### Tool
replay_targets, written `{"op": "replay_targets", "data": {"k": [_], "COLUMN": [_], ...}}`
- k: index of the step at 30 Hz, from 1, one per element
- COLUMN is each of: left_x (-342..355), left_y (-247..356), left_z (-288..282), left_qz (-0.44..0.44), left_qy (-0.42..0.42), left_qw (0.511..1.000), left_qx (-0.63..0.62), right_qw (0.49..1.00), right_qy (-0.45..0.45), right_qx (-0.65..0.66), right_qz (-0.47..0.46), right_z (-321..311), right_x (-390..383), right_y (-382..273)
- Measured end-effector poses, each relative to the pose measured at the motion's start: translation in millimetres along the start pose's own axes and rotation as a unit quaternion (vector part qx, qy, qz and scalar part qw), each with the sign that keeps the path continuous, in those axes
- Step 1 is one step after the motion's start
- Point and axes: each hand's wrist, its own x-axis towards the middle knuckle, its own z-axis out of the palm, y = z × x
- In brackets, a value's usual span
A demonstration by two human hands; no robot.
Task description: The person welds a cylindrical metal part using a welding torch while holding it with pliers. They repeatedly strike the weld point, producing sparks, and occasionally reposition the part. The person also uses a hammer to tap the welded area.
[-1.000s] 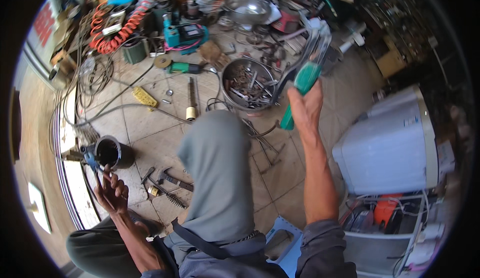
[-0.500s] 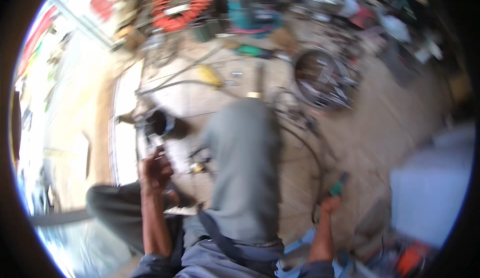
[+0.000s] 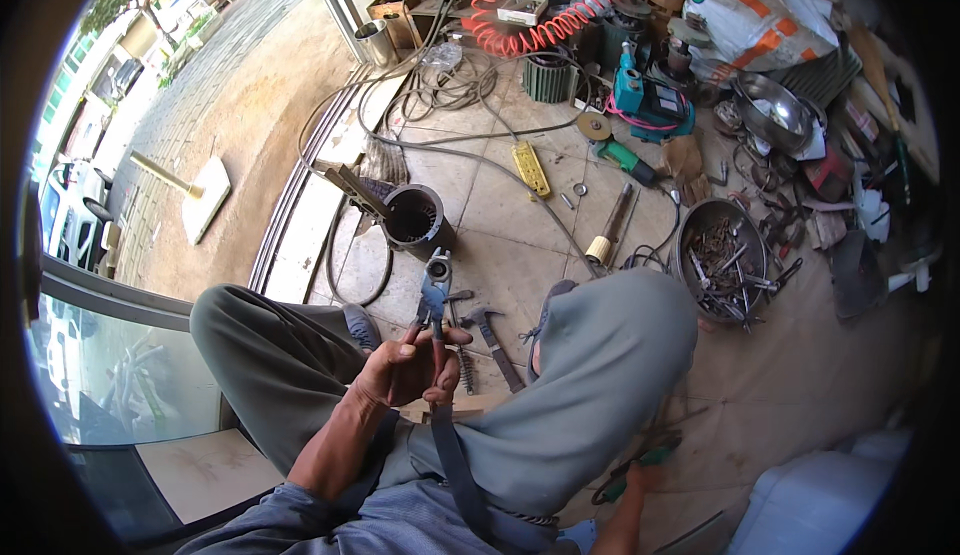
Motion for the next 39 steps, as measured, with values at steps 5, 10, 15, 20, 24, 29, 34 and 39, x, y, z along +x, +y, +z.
{"op": "replay_targets", "data": {"k": [5, 10, 15, 20, 24, 29, 34, 39], "left_x": [-8, -6, -9, -17, -13, -2, 9, 8], "left_y": [3, 1, 6, 17, 19, 11, 2, 1], "left_z": [-6, -20, -24, -23, -24, -33, -42, -41], "left_qz": [-0.006, -0.005, 0.007, 0.031, 0.103, 0.167, 0.283, 0.257], "left_qy": [-0.041, -0.106, -0.124, -0.103, -0.016, 0.164, 0.242, 0.324], "left_qw": [0.995, 0.980, 0.970, 0.980, 0.994, 0.960, 0.887, 0.834], "left_qx": [-0.090, -0.169, -0.210, -0.166, -0.041, 0.155, 0.273, 0.366], "right_qw": [0.961, 0.799, 0.697, 0.705, 0.715, 0.719, 0.682, 0.682], "right_qy": [0.089, 0.304, 0.187, -0.066, -0.196, -0.330, -0.340, -0.369], "right_qx": [0.224, 0.429, 0.516, 0.478, 0.388, 0.285, 0.281, 0.284], "right_qz": [-0.136, -0.291, -0.460, -0.521, -0.547, -0.541, -0.583, -0.565], "right_z": [-128, -379, -457, -397, -355, -340, -331, -328], "right_x": [-5, -77, -219, -273, -286, -297, -307, -310], "right_y": [-77, -246, -388, -459, -461, -466, -475, -478]}}
